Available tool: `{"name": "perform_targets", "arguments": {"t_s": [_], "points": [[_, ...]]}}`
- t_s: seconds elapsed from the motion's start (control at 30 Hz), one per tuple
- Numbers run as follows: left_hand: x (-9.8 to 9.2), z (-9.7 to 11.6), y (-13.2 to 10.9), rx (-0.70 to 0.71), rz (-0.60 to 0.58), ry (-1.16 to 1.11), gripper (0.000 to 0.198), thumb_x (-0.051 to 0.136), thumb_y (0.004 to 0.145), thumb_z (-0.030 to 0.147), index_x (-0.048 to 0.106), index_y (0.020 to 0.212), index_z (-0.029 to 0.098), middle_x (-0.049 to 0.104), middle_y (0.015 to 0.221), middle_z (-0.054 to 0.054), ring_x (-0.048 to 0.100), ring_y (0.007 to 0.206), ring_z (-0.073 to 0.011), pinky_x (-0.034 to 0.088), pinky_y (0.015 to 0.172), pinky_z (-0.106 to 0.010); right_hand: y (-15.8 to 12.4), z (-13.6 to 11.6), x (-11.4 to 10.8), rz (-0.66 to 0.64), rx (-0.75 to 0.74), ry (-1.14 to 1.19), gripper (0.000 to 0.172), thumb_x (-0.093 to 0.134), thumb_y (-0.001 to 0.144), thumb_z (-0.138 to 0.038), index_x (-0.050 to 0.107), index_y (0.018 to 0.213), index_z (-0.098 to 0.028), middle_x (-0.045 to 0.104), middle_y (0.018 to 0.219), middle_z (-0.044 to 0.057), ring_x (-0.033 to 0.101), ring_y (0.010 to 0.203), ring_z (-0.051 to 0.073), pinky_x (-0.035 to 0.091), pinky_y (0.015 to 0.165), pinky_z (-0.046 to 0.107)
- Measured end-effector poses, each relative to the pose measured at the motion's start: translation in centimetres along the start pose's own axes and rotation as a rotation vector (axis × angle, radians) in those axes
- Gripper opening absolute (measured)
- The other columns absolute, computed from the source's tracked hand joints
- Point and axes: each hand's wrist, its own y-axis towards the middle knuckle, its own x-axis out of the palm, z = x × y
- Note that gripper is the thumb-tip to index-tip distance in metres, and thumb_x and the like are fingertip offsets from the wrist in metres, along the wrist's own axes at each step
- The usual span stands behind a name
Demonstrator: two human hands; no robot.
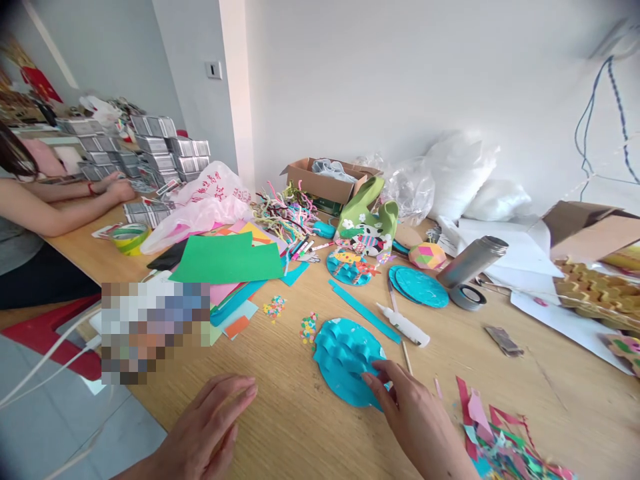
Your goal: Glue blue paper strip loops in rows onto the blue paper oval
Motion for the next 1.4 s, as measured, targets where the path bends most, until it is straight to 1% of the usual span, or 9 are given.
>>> {"name": "perform_targets", "arguments": {"t_s": [0.03,0.23,0.33,0.47,0.67,0.77,0.9,1.1,1.4], "points": [[0.1,0.4,0.6,0.030,0.010,-0.013,0.076,0.037,0.081,0.000,0.022,0.153,0.021,0.062,0.122,-0.011,0.059,0.113,-0.0203,0.053,0.095,-0.036,0.0,0.1,0.0,0.001,-0.003,0.001,0.039,0.044,0.091,-0.057,0.067,0.096,-0.025,0.075,0.079,0.007,0.071,0.069,0.025,0.051,0.061,0.033],[1.1,2.5,5.6,-0.043,-0.091,-0.018,0.072,0.039,0.082,0.001,0.028,0.150,0.020,0.056,0.130,-0.011,0.051,0.121,-0.0229,0.047,0.102,-0.041,-0.5,-1.1,-0.5,0.002,0.035,-0.040,0.036,0.041,0.095,-0.049,0.066,0.100,-0.023,0.075,0.085,0.007,0.071,0.076,0.024,0.049,0.063,0.031],[2.5,2.8,7.6,-0.063,-0.133,-0.007,0.063,0.042,0.082,0.003,0.040,0.144,0.018,0.056,0.131,-0.012,0.049,0.120,-0.0260,0.046,0.102,-0.047,-0.7,-2.2,-1.0,-0.020,0.040,-0.078,0.034,0.040,0.097,-0.043,0.065,0.094,-0.021,0.074,0.087,0.007,0.070,0.077,0.022,0.045,0.064,0.029],[4.5,3.0,9.1,-0.066,-0.216,0.039,0.050,0.048,0.080,0.006,0.057,0.129,0.015,0.056,0.128,-0.014,0.047,0.120,-0.0306,0.045,0.102,-0.052,-0.8,-3.1,-1.6,-0.016,0.092,-0.079,0.027,0.046,0.097,-0.037,0.064,0.089,-0.019,0.073,0.085,0.006,0.067,0.075,0.019,0.040,0.062,0.027],[6.0,3.7,10.7,-0.013,-0.340,0.113,0.043,0.048,0.081,0.006,0.064,0.121,0.011,0.058,0.124,-0.015,0.046,0.121,-0.0307,0.042,0.105,-0.050,-0.8,-3.0,-1.6,-0.042,0.192,0.002,0.016,0.060,0.090,-0.031,0.065,0.081,-0.019,0.070,0.072,0.002,0.064,0.067,0.016,0.037,0.057,0.024],[6.7,4.0,11.1,0.036,-0.369,0.141,0.042,0.049,0.081,0.007,0.065,0.120,0.010,0.060,0.123,-0.016,0.047,0.120,-0.0313,0.043,0.104,-0.050,-0.7,-2.6,-1.2,-0.072,0.206,0.136,0.007,0.067,0.082,-0.025,0.065,0.085,-0.018,0.070,0.076,0.001,0.064,0.068,0.015,0.040,0.060,0.023],[7.6,3.9,10.7,0.071,-0.363,0.188,0.042,0.052,0.081,0.009,0.066,0.121,0.011,0.062,0.123,-0.016,0.048,0.121,-0.0320,0.045,0.102,-0.047,-0.4,-2.2,-0.5,-0.073,0.228,0.241,0.012,0.069,0.078,-0.018,0.065,0.088,-0.018,0.070,0.080,0.001,0.064,0.069,0.014,0.043,0.062,0.023],[8.4,3.7,9.7,0.072,-0.292,0.275,0.043,0.056,0.082,0.013,0.067,0.124,0.014,0.060,0.131,-0.015,0.046,0.127,-0.0348,0.044,0.103,-0.048,-0.2,-2.1,-0.2,-0.047,0.212,0.247,0.010,0.069,0.078,-0.018,0.066,0.087,-0.018,0.070,0.080,0.002,0.063,0.070,0.014,0.042,0.062,0.024],[8.8,3.8,9.9,0.069,-0.258,0.297,0.044,0.058,0.079,0.014,0.068,0.122,0.015,0.062,0.130,-0.015,0.049,0.125,-0.0361,0.046,0.101,-0.049,-0.4,-2.6,-0.4,-0.047,0.202,0.178,0.008,0.066,0.080,-0.014,0.067,0.087,-0.017,0.072,0.082,0.003,0.065,0.075,0.015,0.042,0.064,0.024]]}}
